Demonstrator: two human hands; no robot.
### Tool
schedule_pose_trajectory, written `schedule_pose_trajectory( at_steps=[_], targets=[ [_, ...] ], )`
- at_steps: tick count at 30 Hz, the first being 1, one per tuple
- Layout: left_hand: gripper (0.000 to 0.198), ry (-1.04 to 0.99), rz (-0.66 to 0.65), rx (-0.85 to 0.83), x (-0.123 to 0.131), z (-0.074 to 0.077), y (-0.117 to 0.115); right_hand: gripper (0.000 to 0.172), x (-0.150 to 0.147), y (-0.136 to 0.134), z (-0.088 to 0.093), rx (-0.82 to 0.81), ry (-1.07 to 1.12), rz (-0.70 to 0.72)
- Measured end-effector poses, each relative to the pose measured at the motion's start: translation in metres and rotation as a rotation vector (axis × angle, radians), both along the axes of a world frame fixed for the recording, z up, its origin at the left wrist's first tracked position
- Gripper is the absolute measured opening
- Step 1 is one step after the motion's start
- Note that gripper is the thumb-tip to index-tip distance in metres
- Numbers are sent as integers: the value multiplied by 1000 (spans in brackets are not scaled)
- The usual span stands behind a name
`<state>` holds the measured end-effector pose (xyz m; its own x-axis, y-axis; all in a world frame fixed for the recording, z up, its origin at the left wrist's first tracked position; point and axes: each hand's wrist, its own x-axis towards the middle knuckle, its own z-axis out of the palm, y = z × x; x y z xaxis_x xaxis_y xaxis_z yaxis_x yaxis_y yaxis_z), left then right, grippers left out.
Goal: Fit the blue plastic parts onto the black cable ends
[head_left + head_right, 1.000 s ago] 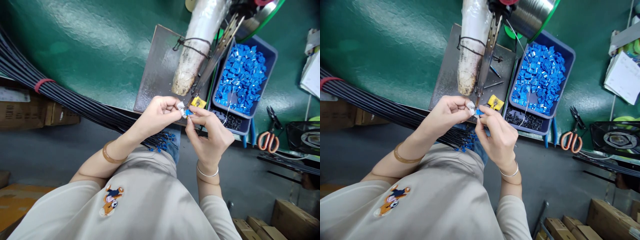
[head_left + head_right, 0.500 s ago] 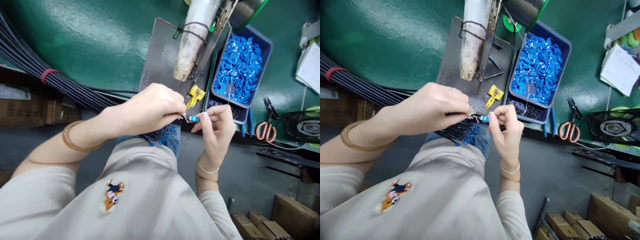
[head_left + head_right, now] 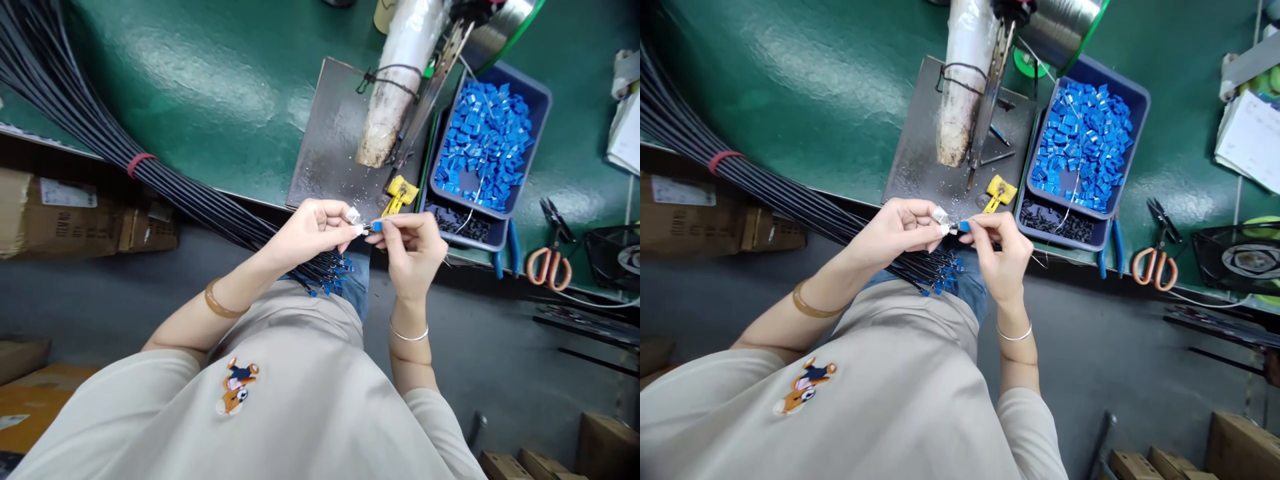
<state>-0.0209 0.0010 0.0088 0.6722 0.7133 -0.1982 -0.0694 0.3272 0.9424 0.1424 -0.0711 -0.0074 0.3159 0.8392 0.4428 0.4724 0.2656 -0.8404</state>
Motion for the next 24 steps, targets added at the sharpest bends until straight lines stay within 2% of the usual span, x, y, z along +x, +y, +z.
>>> schedule_pose_trajectory(
  at_steps=[2, 4, 6, 9, 15, 24],
  targets=[
    [21, 6, 48, 27, 4, 1, -1, 4, 1, -5, 10, -29, 8, -123],
    [17, 15, 79, 57, 7, 2, -1, 8, 2, -9, 21, -10, -89, -216],
    [15, 21, 96, 88, 10, 1, -1, 9, 1, -11, 29, -21, -226, -193],
    [16, 11, 99, 129, 13, -1, -1, 11, -2, -9, 31, -50, -349, -77],
    [17, -7, 80, 158, 14, -4, 1, 13, -3, -1, 24, -61, -356, -53],
    [17, 27, 60, 205, 14, -8, 1, 11, -2, -1, 23, -67, -360, -44]
  ],
)
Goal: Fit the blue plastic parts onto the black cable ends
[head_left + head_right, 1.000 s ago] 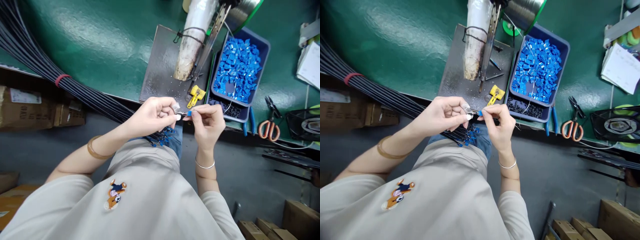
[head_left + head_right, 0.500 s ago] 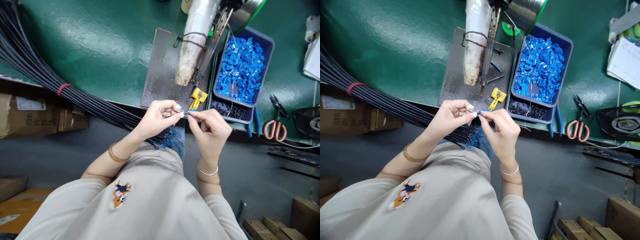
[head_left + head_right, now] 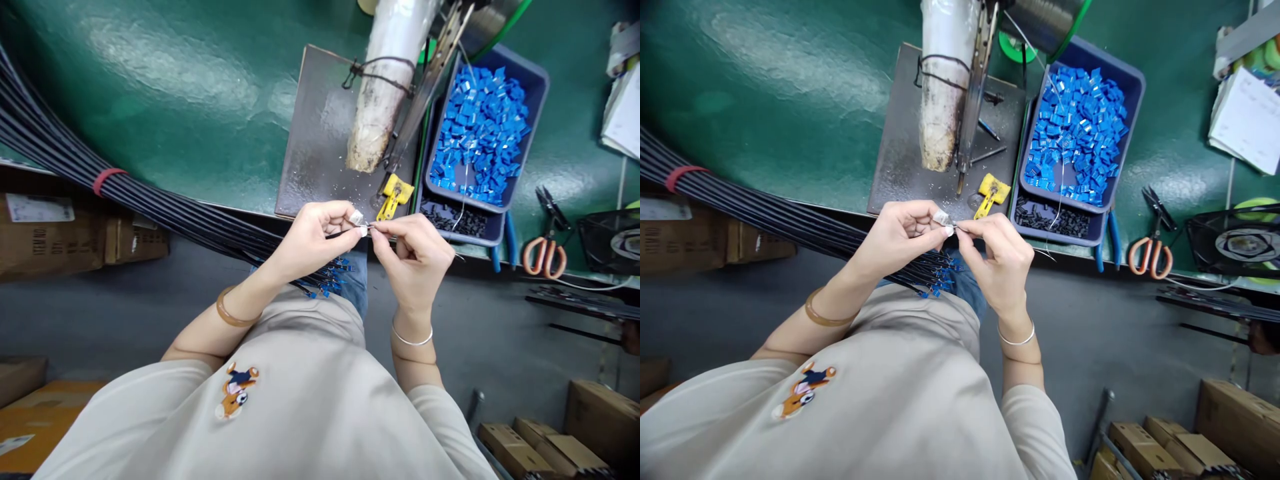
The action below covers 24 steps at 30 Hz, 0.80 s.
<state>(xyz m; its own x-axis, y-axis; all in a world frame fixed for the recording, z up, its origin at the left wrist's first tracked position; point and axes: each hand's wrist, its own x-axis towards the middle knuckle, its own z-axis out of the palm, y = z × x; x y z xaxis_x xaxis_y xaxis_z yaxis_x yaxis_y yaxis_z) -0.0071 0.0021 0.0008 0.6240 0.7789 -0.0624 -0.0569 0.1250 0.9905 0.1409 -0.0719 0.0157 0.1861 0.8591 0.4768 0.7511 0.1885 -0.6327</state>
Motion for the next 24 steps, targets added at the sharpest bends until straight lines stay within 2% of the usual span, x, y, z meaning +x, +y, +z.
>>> schedule_pose_trajectory(
  at_steps=[6, 10, 13, 17, 24],
  targets=[
    [15, -4, -25, 17, -1, 0, 2, 10, -1, 1, -1, 27, 25, -17],
    [15, -33, -66, 8, -4, -3, 5, 4, 1, 2, -3, -80, 153, -30],
    [16, -29, -20, 21, -4, -4, 4, 4, 4, 1, -6, -125, 240, -18],
    [16, -35, 46, 49, -1, -3, 2, 10, 5, -2, -7, -42, 171, -40],
    [14, -19, 1, 65, -1, -5, 1, 12, 5, -4, -4, 17, 42, 12]
  ],
)
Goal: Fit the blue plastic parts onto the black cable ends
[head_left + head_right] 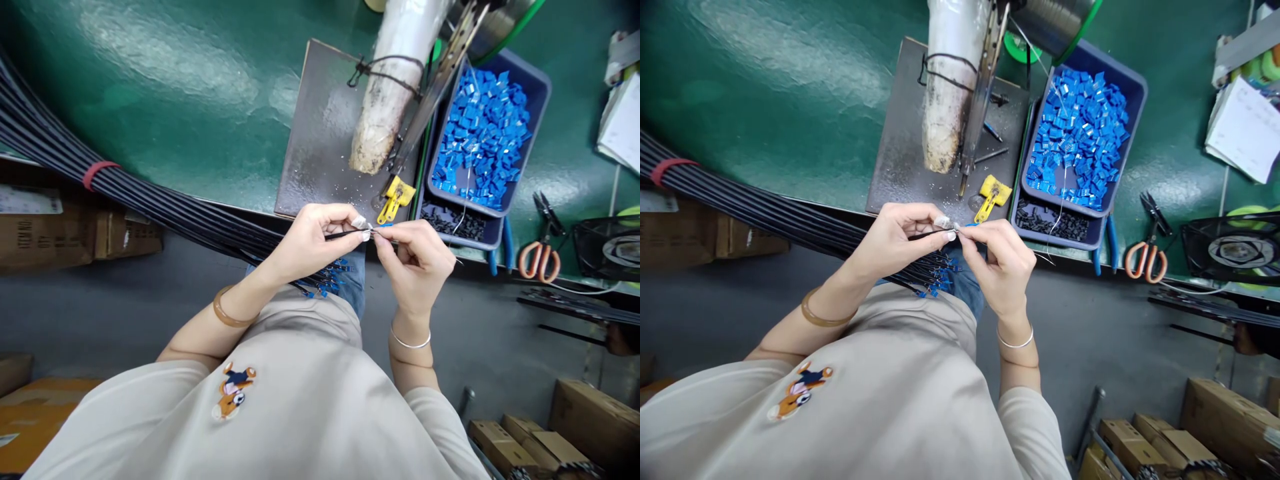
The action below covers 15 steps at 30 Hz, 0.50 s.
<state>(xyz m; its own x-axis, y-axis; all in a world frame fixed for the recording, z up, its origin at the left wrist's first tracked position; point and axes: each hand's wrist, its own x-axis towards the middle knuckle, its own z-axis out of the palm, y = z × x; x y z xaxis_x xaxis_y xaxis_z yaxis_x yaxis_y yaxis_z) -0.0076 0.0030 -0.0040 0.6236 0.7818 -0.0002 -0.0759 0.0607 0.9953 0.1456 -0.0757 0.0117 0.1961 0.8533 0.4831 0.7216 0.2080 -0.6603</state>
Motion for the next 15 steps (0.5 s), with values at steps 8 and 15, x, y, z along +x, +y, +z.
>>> schedule_pose_trajectory(
  at_steps=[8, 15],
  targets=[
    [15, 20, -10, 36, -1, 0, 0, 15, 0, 0, -2, 16, -43, 2],
    [14, 17, -18, 44, -1, 1, 0, 13, -2, -1, 1, 26, -51, 17]
  ],
)
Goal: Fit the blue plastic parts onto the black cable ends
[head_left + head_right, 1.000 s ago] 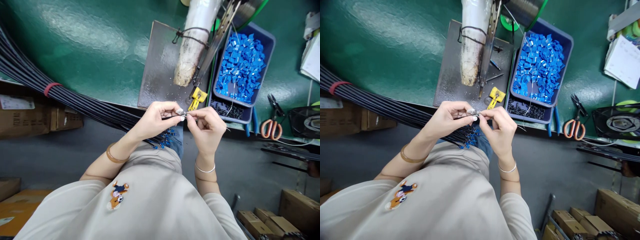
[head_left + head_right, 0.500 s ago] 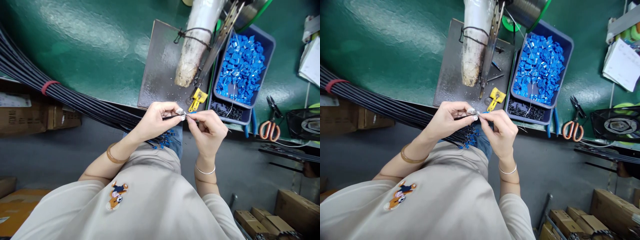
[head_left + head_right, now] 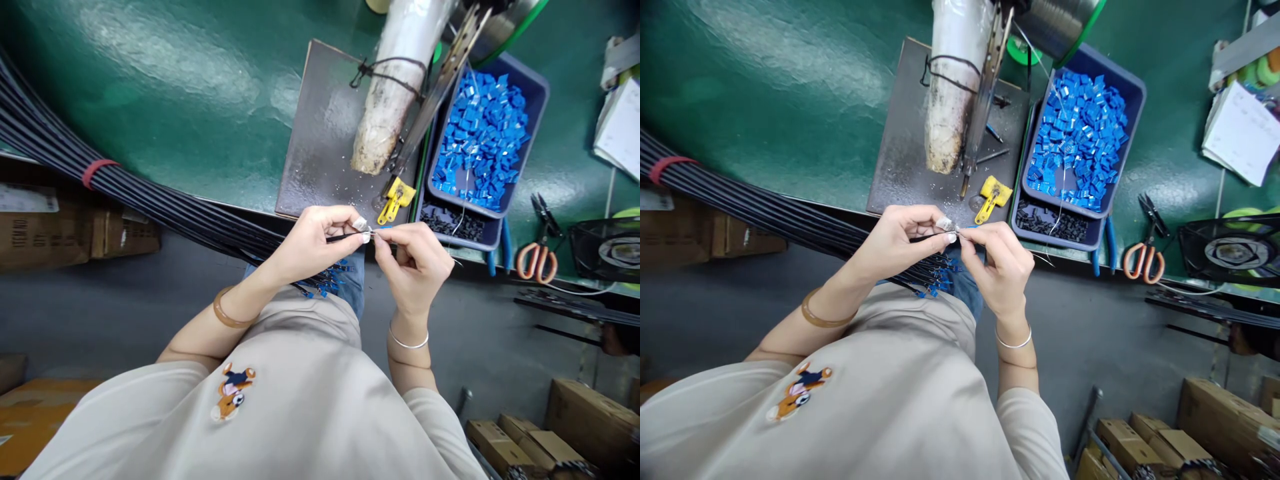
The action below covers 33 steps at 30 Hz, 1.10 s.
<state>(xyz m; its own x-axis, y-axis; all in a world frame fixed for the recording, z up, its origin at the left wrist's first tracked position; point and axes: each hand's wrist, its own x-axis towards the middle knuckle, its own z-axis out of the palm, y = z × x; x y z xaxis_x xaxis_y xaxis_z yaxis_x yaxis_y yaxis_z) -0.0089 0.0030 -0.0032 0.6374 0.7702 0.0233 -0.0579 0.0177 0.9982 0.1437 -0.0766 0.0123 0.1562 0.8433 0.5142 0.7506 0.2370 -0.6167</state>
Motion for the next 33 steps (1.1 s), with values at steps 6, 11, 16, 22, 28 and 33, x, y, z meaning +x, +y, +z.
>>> schedule_pose_trajectory(
  at_steps=[6, 11, 16, 22, 28, 33],
  targets=[
    [14, -20, -41, 116, -5, 2, 1, 2, 0, 3, -5, -183, 314, -12],
    [9, 6, 89, 335, -4, 4, -2, 12, 3, -2, -4, -175, 451, -101],
    [10, 52, 190, 572, 0, 4, -9, 20, 0, -11, 9, -131, 136, -159],
    [15, 89, 254, 780, 2, 1, -15, 18, -7, -8, 8, -1, -118, -94],
    [13, 88, 269, 732, 0, -1, -16, 5, -10, -9, 5, -73, -63, -111],
    [7, -24, -111, 164, -14, 7, -4, 11, 0, -8, 13, -237, 292, 99]
  ],
)
